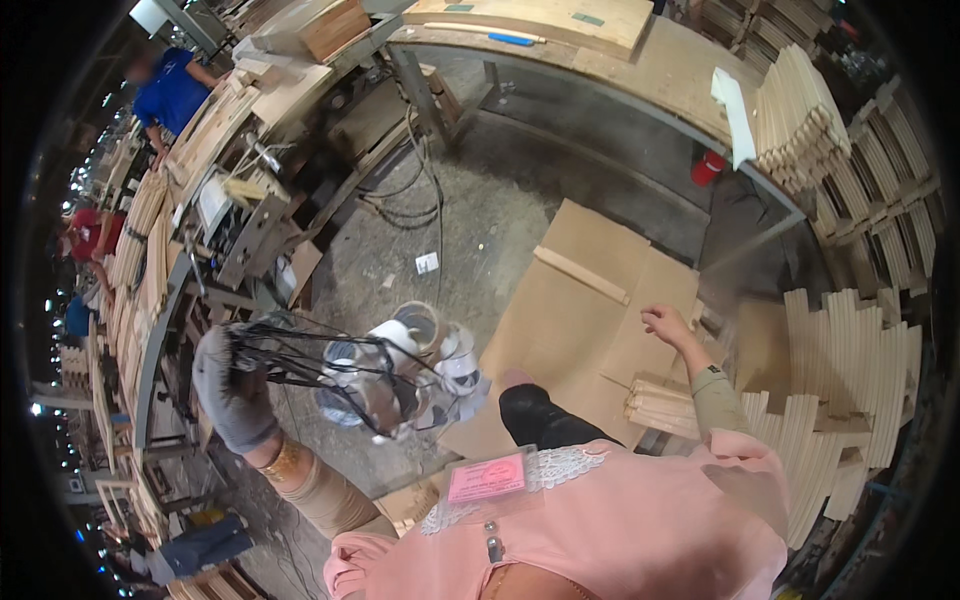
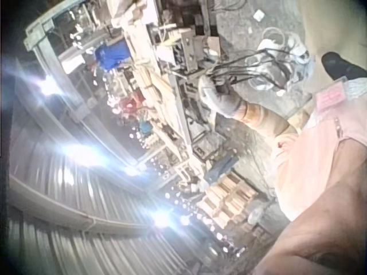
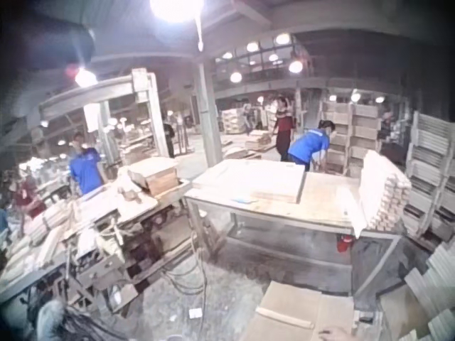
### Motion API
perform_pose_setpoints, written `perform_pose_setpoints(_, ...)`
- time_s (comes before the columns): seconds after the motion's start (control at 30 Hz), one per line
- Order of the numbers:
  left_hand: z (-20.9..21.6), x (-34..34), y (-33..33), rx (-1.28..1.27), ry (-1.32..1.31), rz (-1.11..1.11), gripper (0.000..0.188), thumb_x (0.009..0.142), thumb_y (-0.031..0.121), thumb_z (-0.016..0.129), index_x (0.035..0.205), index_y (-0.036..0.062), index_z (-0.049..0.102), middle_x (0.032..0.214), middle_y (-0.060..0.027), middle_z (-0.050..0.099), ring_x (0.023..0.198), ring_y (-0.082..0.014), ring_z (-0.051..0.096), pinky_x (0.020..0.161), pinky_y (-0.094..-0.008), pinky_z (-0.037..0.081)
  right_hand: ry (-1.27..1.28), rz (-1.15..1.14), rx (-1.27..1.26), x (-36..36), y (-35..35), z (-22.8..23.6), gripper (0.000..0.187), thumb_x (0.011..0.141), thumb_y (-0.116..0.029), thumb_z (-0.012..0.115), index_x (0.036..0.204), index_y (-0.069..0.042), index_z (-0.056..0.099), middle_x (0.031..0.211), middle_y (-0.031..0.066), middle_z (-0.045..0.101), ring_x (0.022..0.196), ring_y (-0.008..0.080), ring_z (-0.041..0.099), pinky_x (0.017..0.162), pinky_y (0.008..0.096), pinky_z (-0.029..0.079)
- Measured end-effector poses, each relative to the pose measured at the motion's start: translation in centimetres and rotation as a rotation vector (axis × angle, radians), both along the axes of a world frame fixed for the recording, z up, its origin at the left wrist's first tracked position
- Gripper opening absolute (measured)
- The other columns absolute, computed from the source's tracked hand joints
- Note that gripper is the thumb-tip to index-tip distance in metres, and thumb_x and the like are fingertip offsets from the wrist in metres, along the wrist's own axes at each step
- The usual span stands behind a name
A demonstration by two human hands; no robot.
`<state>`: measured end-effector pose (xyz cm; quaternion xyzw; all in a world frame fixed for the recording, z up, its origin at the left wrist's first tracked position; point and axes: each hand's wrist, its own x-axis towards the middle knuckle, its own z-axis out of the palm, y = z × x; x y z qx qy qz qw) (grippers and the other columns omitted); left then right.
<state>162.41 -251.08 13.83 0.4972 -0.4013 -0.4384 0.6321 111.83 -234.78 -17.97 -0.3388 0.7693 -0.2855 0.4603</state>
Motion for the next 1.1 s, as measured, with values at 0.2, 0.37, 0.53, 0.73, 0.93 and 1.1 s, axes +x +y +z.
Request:
perform_pose_setpoints(0.2, -2.7, -4.4, -11.3, 0.031, -0.076, -0.366, 0.024, 0.084, 0.019, 0.051, 0.087, -0.0034, 0.056, 0.069, -0.0025, 0.055, 0.052, -0.0062, 0.043, 0.046, -0.0169, 0.032, 0.209, -0.025, -0.008, -1.4, -11.0, 4.3, 0.023, 0.078, -0.019, 0.054, 0.089, 0.0, 0.061, 0.072, 0.0048, 0.06, 0.061, 0.0122, 0.055, 0.055, 0.0244, 0.042)
perform_pose_setpoints(0.37, -9.3, -9.1, -23.8, 0.311, 0.383, -0.767, 0.022, 0.087, 0.017, 0.043, 0.089, -0.0022, 0.053, 0.066, -0.0014, 0.053, 0.05, -0.0062, 0.043, 0.045, -0.0173, 0.032, 0.382, -0.029, -0.443, 2.9, -25.8, 5.9, 0.023, 0.077, -0.02, 0.055, 0.082, 0.001, 0.06, 0.063, 0.005, 0.058, 0.059, 0.0101, 0.052, 0.055, 0.0251, 0.041)
perform_pose_setpoints(0.53, -18.3, -13.6, -36.6, 0.547, 0.3, -0.992, 0.022, 0.088, 0.019, 0.041, 0.072, 0.0063, 0.048, 0.051, 0.0015, 0.041, 0.04, -0.0078, 0.035, 0.039, -0.0203, 0.03, 0.174, -0.115, -0.512, 7.1, -42.3, 5.3, 0.021, 0.078, -0.019, 0.056, 0.084, 0.0, 0.061, 0.065, 0.0053, 0.059, 0.061, 0.0101, 0.054, 0.057, 0.0251, 0.043)
perform_pose_setpoints(0.73, -22.8, -20.0, -45.5, 0.643, 0.333, -1.061, 0.023, 0.083, 0.007, 0.046, 0.103, -0.0034, 0.053, 0.06, -0.0007, 0.05, 0.045, -0.0059, 0.041, 0.042, -0.0167, 0.034, 0.66, -0.237, -0.508, 1.9, -56.9, 5.3, 0.02, 0.076, -0.018, 0.055, 0.088, -0.003, 0.063, 0.084, 0.0126, 0.062, 0.079, 0.0261, 0.06, 0.07, 0.0328, 0.046)
perform_pose_setpoints(0.93, -28.5, -20.7, -52.4, 0.678, 0.137, -1.135, 0.023, 0.08, 0.005, 0.051, 0.101, -0.0047, 0.053, 0.068, -0.0034, 0.056, 0.051, -0.0072, 0.048, 0.046, -0.0184, 0.04, 1.018, -0.161, -0.386, -2.9, -69.5, 6.4, 0.022, 0.075, -0.015, 0.056, 0.096, -0.008, 0.061, 0.1, 0.0125, 0.058, 0.097, 0.0288, 0.052, 0.082, 0.0377, 0.042)
perform_pose_setpoints(1.1, -30.5, -22.4, -55.0, 0.791, 0.04, -1.162, 0.022, 0.078, 0.005, 0.051, 0.097, -0.0042, 0.056, 0.072, -0.0019, 0.058, 0.056, -0.0062, 0.052, 0.051, -0.0177, 0.042, 1.368, 0.107, -0.209, -8.8, -75.1, 4.9, 0.021, 0.075, -0.01, 0.05, 0.094, -0.006, 0.058, 0.095, 0.0131, 0.054, 0.091, 0.0301, 0.052, 0.079, 0.0398, 0.043)
